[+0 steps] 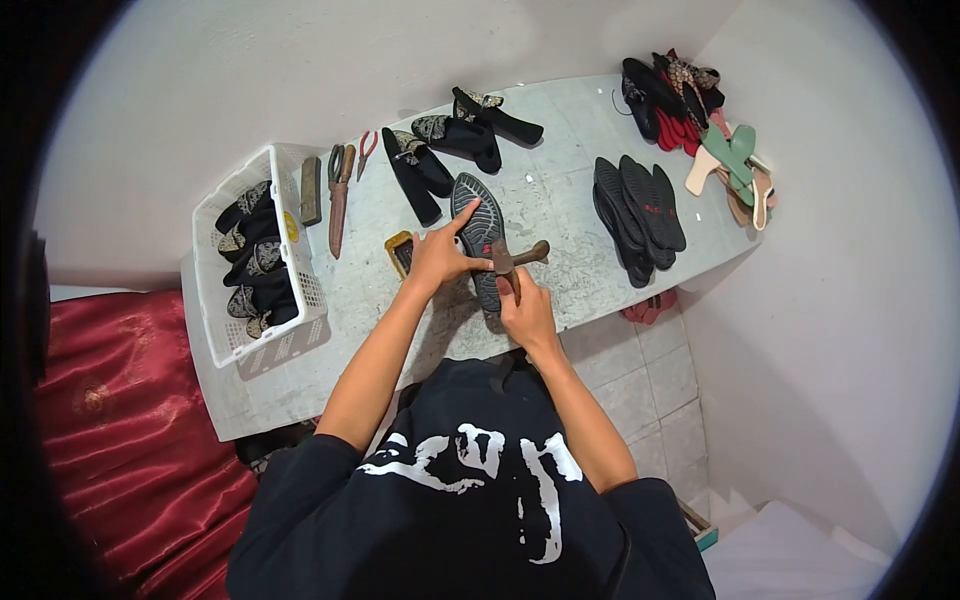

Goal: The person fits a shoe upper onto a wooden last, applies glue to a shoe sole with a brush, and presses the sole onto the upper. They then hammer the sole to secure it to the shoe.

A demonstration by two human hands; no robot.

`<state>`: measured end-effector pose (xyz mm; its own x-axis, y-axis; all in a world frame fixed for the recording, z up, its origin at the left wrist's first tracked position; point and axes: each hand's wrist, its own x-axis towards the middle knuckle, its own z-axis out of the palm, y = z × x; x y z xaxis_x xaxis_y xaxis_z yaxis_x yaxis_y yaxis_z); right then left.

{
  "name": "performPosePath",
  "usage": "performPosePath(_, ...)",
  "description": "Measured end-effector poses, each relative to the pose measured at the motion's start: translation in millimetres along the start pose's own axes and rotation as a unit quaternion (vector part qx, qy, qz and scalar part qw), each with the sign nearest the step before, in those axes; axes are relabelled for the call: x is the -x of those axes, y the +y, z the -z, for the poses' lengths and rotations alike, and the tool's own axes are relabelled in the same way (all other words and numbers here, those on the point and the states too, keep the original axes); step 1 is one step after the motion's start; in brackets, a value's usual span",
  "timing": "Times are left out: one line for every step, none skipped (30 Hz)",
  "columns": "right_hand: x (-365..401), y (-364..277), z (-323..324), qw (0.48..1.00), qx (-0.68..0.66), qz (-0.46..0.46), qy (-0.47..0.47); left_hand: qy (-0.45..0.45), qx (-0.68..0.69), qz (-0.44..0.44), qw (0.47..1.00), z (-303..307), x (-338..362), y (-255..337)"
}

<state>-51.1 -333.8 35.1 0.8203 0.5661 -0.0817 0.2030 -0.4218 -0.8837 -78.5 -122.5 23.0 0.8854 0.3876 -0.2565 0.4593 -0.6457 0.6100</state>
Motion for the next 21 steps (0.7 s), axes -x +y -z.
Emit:
performPosePath(-2.6, 6.9, -4.3, 1.0, 0.002, 0.007, -0.005, -0.004, -0.003, 0.003, 1.0, 0.7, -0.4, 0.4)
performPosePath(-4.3, 12.0, -7.5, 1.0, 0.004, 0.013, -0.01, -0.003, -0.004, 0.001, 1.0, 0.2, 0.2, 1.0)
performPosePath(-5.9, 6.0, -5.0, 1.0, 0.016, -0.002, -0.026, -0.003, -0.005, 0.0, 1.0, -1.4, 0.9, 0.7)
performPosePath(-7.0, 6.4, -5.6, 1.0, -0.002, 0.009, -0.018, -0.002, -0.006, -0.003, 1.0, -1.6, 0.7, 1.2)
performPosePath(-7.2, 7.7, -6.1, 1.0, -0.02, 0.02, -0.009, -0.002, 0.0, -0.019, 1.0, -6.4, 2.1, -2.3)
performPosePath(-7.8, 9.3, -5.4, 0.999, -0.036, 0.031, 0.001, -0.003, 0.006, -0.037, 0.999, -12.2, 5.6, -5.1)
performPosePath(-9.8, 11.5, -4.6, 0.998, -0.047, 0.043, 0.012, -0.001, 0.013, -0.056, 0.998, -17.3, 6.5, -6.9)
performPosePath(-11.2, 14.0, -5.5, 0.997, -0.059, 0.055, 0.021, -0.016, 0.01, -0.034, 0.999, -24.4, 6.7, -7.1)
performPosePath(-10.3, 9.3, -6.3, 0.995, -0.072, 0.065, 0.028, -0.032, 0.007, -0.01, 0.999, -28.5, 10.6, -1.8)
performPosePath(-9.3, 5.1, -5.0, 0.998, -0.046, 0.043, 0.007, -0.049, 0.003, 0.013, 0.999, -30.0, 13.4, 1.1)
performPosePath(-8.9, 0.4, -1.1, 1.0, -0.019, 0.021, -0.013, -0.033, 0.012, 0.004, 0.999, -33.5, 12.1, -1.9)
performPosePath(-8.6, -4.5, 2.6, 0.999, 0.008, -0.001, -0.032, -0.042, 0.003, 0.005, 0.999, -30.0, 10.8, -0.4)
performPosePath(-6.9, -1.9, 0.9, 1.0, 0.006, 0.001, -0.03, -0.05, -0.005, 0.007, 0.999, -25.1, 8.6, 0.4)
performPosePath(-4.9, 2.2, -3.8, 1.0, 0.004, 0.006, -0.029, -0.057, -0.013, 0.01, 0.998, -20.7, 7.2, 1.7)
performPosePath(-4.6, 1.0, -6.5, 1.0, 0.001, 0.011, -0.029, -0.054, -0.015, 0.011, 0.998, -20.0, 5.7, 1.9)
performPosePath(-4.7, -0.4, -6.1, 0.999, -0.001, 0.017, -0.029, -0.05, -0.018, 0.013, 0.998, -19.9, 4.4, 2.3)
performPosePath(-4.3, -1.7, -4.2, 0.999, -0.002, 0.021, -0.029, -0.048, -0.02, 0.015, 0.999, -19.7, 3.6, 1.8)
performPosePath(-3.1, -3.0, -3.9, 0.999, -0.005, 0.024, -0.029, -0.049, -0.025, 0.02, 0.998, -15.4, 4.4, 3.5)
performPosePath(-2.7, -1.7, -5.4, 0.999, -0.013, 0.027, -0.025, -0.052, -0.03, 0.024, 0.998, -11.3, 4.4, 6.3)
performPosePath(-3.9, 0.3, -6.0, 0.999, -0.021, 0.029, -0.02, -0.055, -0.034, 0.026, 0.998, -8.8, 2.9, 9.8)
performPosePath(-4.9, 1.7, -5.2, 0.999, -0.027, 0.033, -0.013, -0.058, -0.032, 0.027, 0.997, -7.4, 0.1, 9.9)
